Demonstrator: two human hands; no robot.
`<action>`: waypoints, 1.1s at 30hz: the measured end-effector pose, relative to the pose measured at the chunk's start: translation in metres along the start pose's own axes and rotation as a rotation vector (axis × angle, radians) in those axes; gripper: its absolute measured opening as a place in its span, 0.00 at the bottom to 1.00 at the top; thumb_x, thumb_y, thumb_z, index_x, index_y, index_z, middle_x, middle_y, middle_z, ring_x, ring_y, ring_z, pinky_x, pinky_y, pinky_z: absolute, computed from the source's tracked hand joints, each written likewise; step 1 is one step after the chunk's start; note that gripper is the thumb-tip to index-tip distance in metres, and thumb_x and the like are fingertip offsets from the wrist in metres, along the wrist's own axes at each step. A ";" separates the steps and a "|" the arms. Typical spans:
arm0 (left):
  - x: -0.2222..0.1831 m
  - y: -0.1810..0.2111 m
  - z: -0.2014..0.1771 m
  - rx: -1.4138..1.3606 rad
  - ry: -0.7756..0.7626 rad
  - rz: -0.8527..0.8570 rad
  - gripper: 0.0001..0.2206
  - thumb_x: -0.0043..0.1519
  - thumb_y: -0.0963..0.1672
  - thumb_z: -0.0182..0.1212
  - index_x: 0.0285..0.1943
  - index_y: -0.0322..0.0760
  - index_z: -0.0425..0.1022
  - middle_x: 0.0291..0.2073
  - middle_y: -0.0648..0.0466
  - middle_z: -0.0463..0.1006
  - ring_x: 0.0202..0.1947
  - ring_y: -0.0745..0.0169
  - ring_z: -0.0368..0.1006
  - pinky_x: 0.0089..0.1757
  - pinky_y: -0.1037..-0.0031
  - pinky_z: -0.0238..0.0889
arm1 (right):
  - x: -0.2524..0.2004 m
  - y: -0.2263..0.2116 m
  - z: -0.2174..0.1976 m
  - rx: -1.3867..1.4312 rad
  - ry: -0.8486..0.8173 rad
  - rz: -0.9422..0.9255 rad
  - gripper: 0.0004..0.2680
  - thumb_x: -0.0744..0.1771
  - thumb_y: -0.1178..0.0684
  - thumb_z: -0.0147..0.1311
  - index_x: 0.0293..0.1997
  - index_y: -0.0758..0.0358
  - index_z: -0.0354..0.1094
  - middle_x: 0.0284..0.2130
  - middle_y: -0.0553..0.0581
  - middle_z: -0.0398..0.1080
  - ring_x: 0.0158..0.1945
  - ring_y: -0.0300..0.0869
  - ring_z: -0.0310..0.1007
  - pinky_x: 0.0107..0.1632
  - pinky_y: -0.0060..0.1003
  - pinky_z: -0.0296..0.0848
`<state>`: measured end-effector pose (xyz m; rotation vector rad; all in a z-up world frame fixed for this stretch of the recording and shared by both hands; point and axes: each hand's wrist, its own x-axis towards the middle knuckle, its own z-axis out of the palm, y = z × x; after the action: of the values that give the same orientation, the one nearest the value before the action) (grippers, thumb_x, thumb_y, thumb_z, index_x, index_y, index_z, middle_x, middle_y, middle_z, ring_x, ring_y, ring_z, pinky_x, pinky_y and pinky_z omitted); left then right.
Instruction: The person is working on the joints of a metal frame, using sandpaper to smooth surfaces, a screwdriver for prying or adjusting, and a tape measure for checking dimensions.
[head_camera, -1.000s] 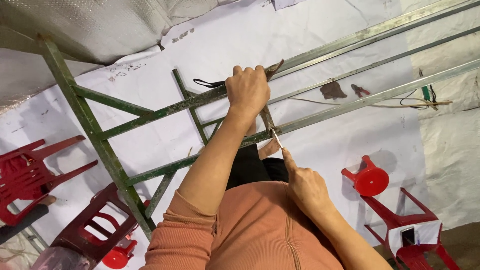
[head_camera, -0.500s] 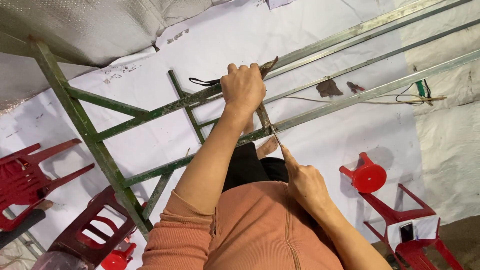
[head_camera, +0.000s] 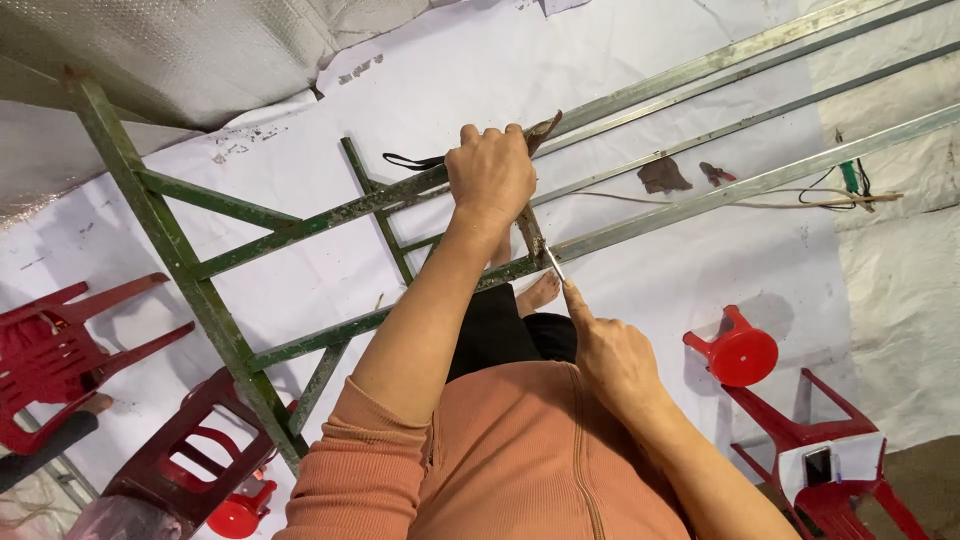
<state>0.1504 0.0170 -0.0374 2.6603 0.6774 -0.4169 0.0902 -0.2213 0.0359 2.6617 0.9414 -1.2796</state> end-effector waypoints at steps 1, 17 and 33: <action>0.002 0.000 0.000 0.004 0.003 0.005 0.13 0.59 0.41 0.53 0.47 0.31 0.80 0.31 0.40 0.82 0.42 0.36 0.76 0.37 0.46 0.72 | 0.005 -0.001 -0.002 -0.019 0.007 -0.005 0.28 0.65 0.61 0.41 0.77 0.46 0.49 0.25 0.65 0.78 0.29 0.57 0.81 0.32 0.52 0.79; 0.001 0.000 -0.001 -0.018 -0.001 0.011 0.14 0.59 0.39 0.52 0.51 0.27 0.79 0.32 0.37 0.81 0.43 0.33 0.76 0.38 0.43 0.72 | -0.002 -0.001 -0.005 0.005 -0.037 -0.021 0.28 0.64 0.60 0.40 0.77 0.46 0.47 0.25 0.66 0.78 0.30 0.58 0.81 0.33 0.54 0.80; 0.002 0.000 0.005 0.016 0.039 0.026 0.13 0.59 0.40 0.52 0.48 0.29 0.80 0.32 0.39 0.81 0.44 0.35 0.75 0.38 0.44 0.71 | 0.003 -0.003 -0.003 0.031 -0.014 -0.014 0.27 0.64 0.60 0.39 0.76 0.48 0.51 0.24 0.68 0.77 0.29 0.60 0.81 0.32 0.53 0.79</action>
<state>0.1512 0.0153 -0.0425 2.6956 0.6536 -0.3662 0.0924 -0.2163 0.0363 2.6705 0.9476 -1.3247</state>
